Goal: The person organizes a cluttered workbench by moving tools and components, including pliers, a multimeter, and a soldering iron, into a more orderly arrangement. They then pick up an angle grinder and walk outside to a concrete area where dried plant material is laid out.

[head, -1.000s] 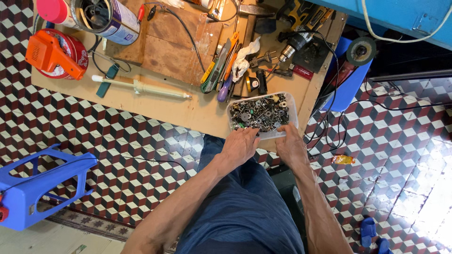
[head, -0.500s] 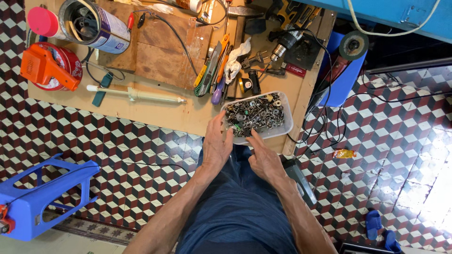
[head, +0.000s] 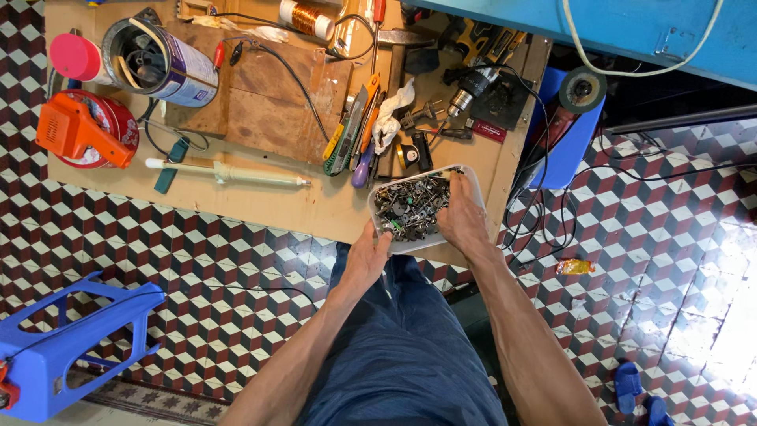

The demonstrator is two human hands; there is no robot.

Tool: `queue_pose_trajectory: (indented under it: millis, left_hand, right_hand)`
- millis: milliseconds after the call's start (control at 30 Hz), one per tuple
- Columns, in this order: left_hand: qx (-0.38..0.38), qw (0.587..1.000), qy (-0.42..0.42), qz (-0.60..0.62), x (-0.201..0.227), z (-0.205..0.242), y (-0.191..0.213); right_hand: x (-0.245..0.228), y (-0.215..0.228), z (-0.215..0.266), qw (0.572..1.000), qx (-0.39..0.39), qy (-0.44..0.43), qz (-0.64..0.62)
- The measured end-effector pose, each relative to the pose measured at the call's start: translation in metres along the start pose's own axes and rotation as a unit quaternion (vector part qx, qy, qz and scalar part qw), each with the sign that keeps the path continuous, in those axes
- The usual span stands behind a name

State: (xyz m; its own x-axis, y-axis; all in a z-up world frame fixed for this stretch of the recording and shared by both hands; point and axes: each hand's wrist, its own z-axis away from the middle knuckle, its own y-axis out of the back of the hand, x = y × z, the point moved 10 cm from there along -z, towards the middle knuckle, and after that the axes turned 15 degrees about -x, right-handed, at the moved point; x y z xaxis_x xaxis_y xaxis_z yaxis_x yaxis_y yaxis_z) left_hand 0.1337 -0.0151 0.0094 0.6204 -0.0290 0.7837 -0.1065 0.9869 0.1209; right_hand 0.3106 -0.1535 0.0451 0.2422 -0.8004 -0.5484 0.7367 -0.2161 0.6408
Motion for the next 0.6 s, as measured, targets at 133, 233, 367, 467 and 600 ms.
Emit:
queue_pose_trajectory:
  millis: [133,233,367,467,600]
  left_hand:
    - [-0.039,0.996,0.007,0.078,-0.04,-0.019,-0.013]
    - [-0.042,0.998,0.007,0.043,-0.053,-0.029,-0.015]
    - [-0.054,0.994,-0.006,0.09,-0.058,-0.04,-0.016]
    - [-0.049,0.998,0.008,0.028,-0.056,-0.042,-0.009]
    - [-0.028,0.997,-0.061,-0.04,-0.032,-0.043,0.002]
  right_hand:
    - [0.002,-0.014,-0.004,0.998,-0.05,-0.044,-0.018]
    - [-0.011,-0.024,0.012,0.996,-0.09,-0.027,0.006]
    - [-0.032,-0.045,0.034,0.982,-0.137,0.021,0.129]
    - [-0.053,-0.043,0.046,0.98,-0.086,0.095,0.149]
    - [-0.072,0.002,0.077,0.972,0.086,0.199,0.093]
